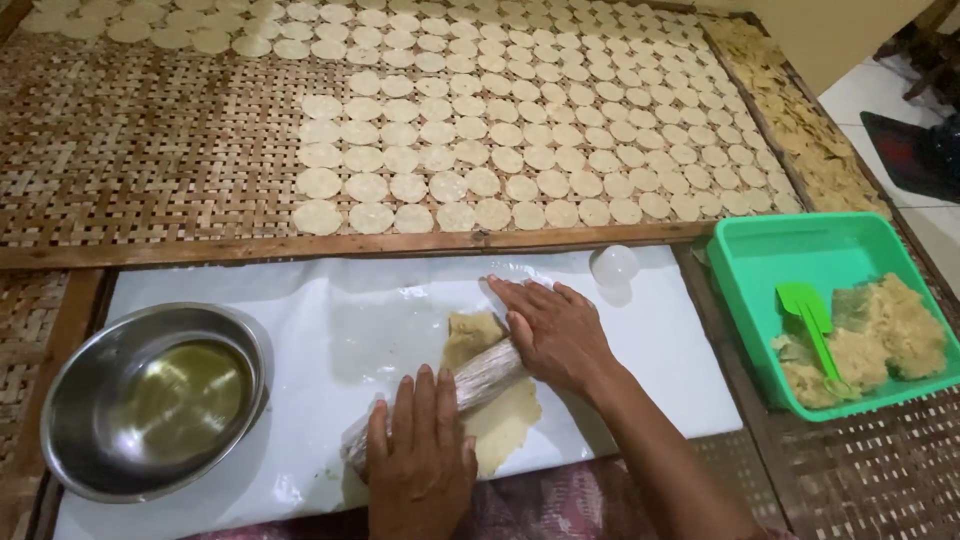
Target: Rolling out dough and cutting it into small circular cracker shapes to place on a bamboo drying rack.
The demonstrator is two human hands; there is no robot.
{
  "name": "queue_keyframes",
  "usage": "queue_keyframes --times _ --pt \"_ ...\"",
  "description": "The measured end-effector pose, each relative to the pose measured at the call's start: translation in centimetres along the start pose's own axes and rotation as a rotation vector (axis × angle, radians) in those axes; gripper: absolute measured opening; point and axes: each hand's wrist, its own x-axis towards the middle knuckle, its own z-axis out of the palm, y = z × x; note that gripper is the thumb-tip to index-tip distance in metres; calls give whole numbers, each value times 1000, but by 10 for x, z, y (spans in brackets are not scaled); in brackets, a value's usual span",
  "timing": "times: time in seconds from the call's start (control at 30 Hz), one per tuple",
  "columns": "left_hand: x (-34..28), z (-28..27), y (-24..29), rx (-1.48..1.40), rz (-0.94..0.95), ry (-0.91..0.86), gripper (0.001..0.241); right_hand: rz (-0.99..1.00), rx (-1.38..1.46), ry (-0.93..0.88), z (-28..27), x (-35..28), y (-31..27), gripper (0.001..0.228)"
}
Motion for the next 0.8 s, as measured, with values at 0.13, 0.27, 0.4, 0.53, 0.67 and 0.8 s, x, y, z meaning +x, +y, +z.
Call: queue_keyframes --times 0.13,0.27,0.4,0.53,0.67,0.8 --pt "-3 -2 5 -10 4 -43 84 43 -3 6 2 -12 1 55" --pt "-8 -3 8 -32 24 -68 86 40 -11 74 10 -23 7 55" --pt "-14 -2 13 -52 34 -81 91 56 -25 110 13 -37 9 59" --pt "-24 0 14 -77 68 -64 86 82 -24 127 12 -56 6 60" --pt "-36 3 16 -121 102 -66 87 73 -58 217 19 -77 9 56" --pt "-42 -4 14 -150 181 -4 80 75 -95 298 23 -95 6 57"
